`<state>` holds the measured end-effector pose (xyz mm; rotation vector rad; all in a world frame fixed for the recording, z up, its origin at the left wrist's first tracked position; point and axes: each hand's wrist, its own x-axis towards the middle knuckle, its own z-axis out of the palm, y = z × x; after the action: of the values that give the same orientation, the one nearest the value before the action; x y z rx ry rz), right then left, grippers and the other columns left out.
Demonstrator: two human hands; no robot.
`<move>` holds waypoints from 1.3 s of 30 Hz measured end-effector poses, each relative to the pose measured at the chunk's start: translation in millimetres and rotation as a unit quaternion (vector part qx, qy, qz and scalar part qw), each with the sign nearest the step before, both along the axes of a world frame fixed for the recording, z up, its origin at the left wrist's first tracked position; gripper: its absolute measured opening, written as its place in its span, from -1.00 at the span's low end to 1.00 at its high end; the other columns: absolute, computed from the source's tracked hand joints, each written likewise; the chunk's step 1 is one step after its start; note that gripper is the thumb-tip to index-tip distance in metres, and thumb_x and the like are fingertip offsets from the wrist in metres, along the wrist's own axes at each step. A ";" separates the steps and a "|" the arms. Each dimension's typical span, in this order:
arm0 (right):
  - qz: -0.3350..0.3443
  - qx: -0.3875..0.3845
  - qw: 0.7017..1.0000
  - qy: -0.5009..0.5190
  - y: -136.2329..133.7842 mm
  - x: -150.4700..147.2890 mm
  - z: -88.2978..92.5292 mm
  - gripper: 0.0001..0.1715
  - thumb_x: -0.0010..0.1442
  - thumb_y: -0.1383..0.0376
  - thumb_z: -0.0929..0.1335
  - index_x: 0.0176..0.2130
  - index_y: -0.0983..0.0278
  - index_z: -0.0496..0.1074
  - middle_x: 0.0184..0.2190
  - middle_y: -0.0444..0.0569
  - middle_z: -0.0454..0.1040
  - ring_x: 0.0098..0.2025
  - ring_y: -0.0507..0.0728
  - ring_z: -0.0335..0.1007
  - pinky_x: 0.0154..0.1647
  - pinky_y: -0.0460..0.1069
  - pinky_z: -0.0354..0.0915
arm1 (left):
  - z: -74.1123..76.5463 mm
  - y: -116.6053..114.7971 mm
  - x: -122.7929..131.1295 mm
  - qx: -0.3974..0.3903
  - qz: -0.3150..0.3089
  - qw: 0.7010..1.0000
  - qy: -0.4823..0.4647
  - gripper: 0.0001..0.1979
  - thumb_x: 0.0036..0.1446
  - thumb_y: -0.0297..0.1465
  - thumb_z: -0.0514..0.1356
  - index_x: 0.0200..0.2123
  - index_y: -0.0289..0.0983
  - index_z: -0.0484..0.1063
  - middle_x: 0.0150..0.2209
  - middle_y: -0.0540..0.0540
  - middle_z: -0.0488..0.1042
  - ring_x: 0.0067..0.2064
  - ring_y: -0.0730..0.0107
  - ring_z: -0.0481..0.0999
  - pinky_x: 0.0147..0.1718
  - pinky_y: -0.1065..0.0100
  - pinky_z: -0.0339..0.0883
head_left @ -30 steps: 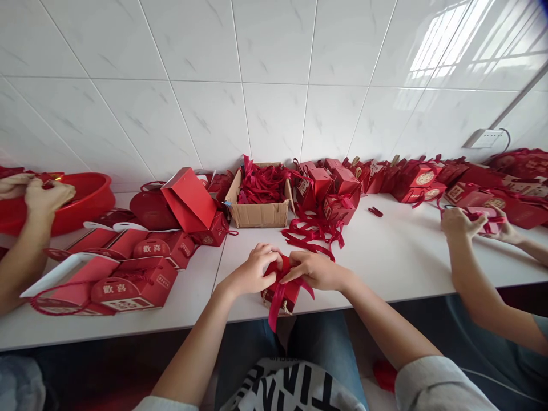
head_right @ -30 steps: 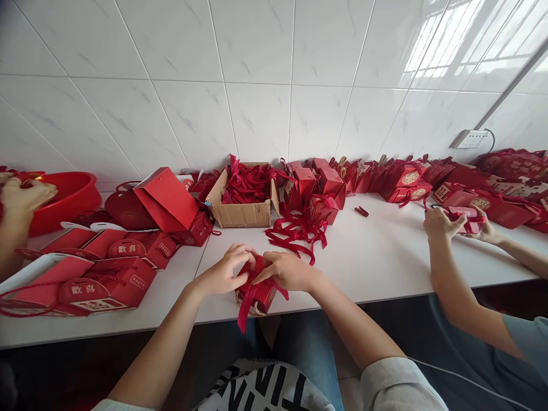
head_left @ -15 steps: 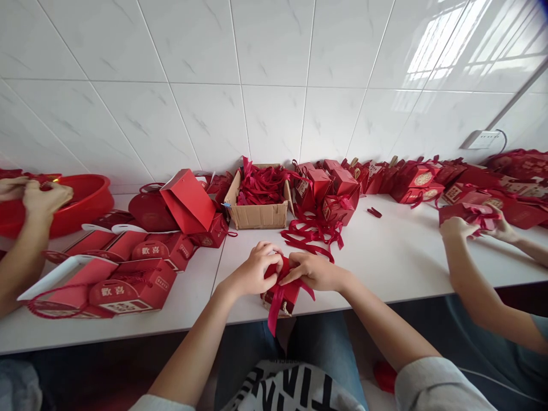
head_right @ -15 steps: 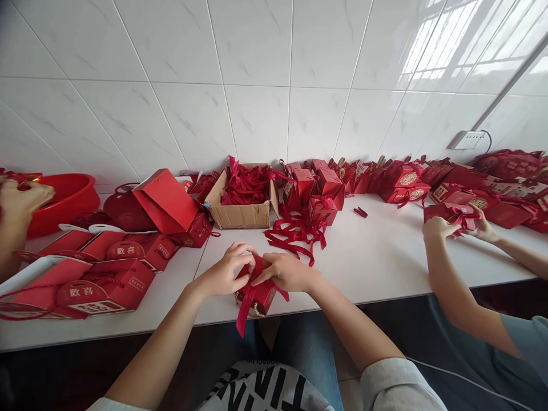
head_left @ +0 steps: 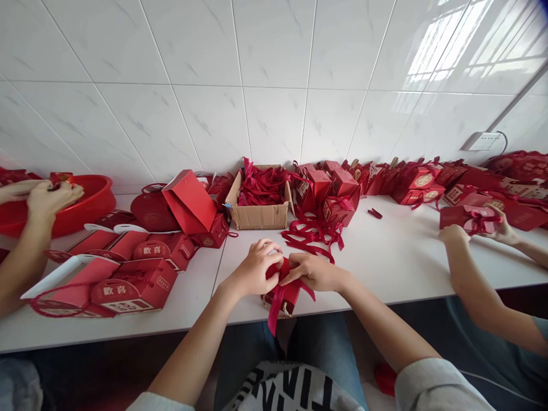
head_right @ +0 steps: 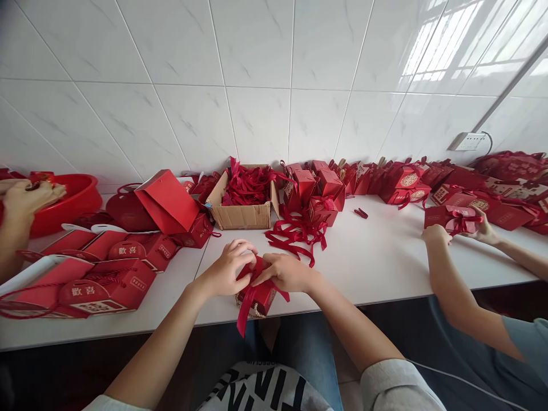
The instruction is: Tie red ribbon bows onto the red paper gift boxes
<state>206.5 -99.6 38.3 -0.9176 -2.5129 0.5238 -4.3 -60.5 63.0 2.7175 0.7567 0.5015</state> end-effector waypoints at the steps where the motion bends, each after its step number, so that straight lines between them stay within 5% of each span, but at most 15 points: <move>1: 0.000 0.000 1.000 0.000 0.1 -0.1 -0.1 -0.50 0.19 0.54 0.22 -0.08 0.09 0.54 -0.32 -0.03 0.32 -0.28 0.01 0.28 -0.26 -0.09 0.28 | -0.1 0.1 0.1 -0.001 0.002 1.000 0.001 -0.92 -0.04 -0.50 0.13 -0.42 -0.23 0.35 -0.08 -0.15 0.39 0.08 0.07 0.23 0.04 0.03 0.17; 39: -0.010 -0.009 1.000 0.005 0.2 0.2 -0.1 -0.47 0.16 0.57 0.23 -0.12 0.08 0.57 -0.40 -0.07 0.22 -0.36 -0.02 0.18 -0.37 -0.14 0.16 | -1.7 5.2 1.8 -0.035 -0.001 0.999 0.039 -0.89 -0.03 -0.54 0.07 -0.43 -0.25 0.36 -0.05 -0.16 0.40 0.09 0.04 0.23 0.04 -0.01 0.17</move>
<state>206.8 -99.4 38.2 -0.9425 -2.4926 0.5438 -2.6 -55.3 61.3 2.6855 0.7769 0.3632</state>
